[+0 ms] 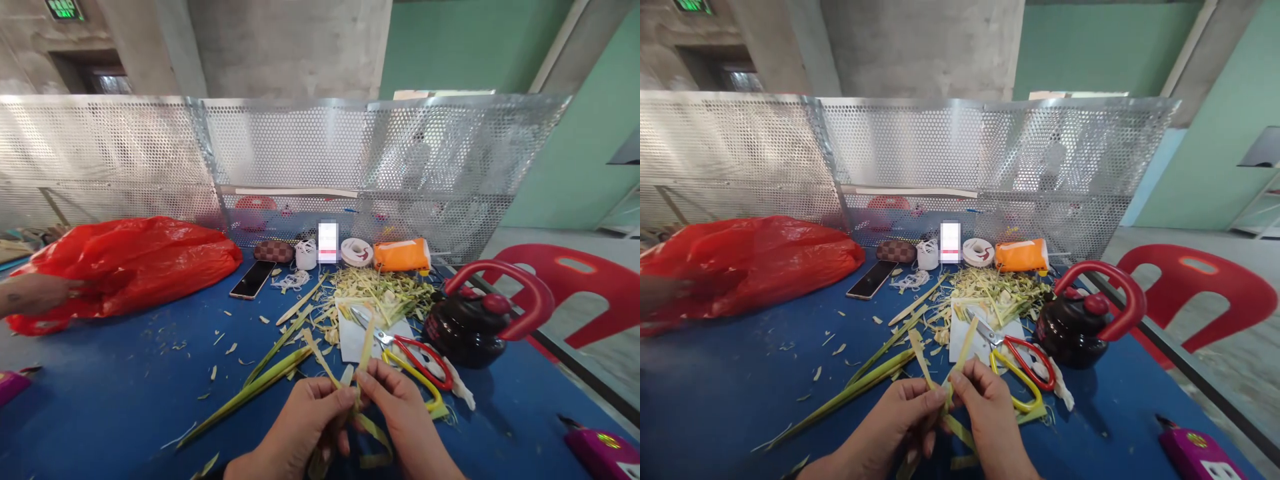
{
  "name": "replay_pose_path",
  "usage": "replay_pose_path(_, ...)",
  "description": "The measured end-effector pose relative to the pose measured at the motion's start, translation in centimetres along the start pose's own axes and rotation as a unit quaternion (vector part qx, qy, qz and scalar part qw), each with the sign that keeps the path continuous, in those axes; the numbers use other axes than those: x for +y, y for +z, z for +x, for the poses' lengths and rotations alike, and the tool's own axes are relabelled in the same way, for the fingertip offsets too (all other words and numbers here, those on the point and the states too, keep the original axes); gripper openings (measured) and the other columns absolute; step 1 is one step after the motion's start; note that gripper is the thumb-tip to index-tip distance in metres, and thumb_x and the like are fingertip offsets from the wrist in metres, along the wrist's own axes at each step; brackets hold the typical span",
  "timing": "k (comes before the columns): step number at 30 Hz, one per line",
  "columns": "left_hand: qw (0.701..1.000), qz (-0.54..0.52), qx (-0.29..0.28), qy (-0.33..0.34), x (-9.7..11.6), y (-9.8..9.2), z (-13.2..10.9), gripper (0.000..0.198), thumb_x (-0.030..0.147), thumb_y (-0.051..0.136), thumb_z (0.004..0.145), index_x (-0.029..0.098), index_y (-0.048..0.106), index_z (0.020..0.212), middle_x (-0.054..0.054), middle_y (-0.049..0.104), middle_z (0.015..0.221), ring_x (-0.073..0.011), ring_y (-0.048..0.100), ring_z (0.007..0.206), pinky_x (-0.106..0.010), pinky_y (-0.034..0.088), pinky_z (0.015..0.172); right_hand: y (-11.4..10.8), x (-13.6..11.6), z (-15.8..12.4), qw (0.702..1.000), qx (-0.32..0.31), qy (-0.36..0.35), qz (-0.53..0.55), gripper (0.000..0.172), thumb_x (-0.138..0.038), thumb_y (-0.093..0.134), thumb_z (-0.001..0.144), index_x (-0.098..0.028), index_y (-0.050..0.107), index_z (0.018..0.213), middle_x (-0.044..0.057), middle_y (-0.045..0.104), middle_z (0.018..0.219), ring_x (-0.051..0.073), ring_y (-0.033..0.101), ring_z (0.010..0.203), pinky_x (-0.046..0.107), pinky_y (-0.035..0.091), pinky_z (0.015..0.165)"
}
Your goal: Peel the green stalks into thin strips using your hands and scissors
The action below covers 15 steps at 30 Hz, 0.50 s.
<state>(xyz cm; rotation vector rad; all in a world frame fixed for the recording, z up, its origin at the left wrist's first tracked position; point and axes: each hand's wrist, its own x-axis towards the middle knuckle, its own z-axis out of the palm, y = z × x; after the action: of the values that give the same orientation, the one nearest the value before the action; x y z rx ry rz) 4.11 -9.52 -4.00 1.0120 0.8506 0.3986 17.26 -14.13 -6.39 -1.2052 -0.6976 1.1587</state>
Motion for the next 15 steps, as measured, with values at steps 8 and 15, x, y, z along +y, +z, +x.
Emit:
replay_pose_path(8, 1.0, 0.001, 0.0, 0.004, -0.8, -0.5, 0.8, 0.042, 0.052, 0.069, 0.064, 0.01, 0.064, 0.069, -0.003, 0.06, 0.052, -0.006, 0.046, 0.034, -0.015, 0.022, 0.031, 0.2, 0.0, -0.2, 1.0, -0.006, 0.014, 0.01, 0.039, -0.05, 0.074, 0.065, -0.017, 0.052, 0.061, -0.005, 0.046, 0.054, 0.009, 0.042, 0.05, 0.022, 0.036, 0.048)
replay_pose_path(15, 0.998, 0.027, 0.01, -0.051, 0.5, -0.1, -0.1, 0.039, 0.047, 0.072, 0.063, 0.01, 0.066, 0.075, -0.003, 0.063, 0.06, -0.0042, 0.045, 0.037, -0.015, 0.025, 0.035, 0.2, 0.4, -0.1, 0.999, 0.014, -0.03, -0.005, 0.037, -0.044, 0.07, 0.07, -0.018, 0.047, 0.057, -0.005, 0.044, 0.052, 0.009, 0.038, 0.05, 0.022, 0.033, 0.049)
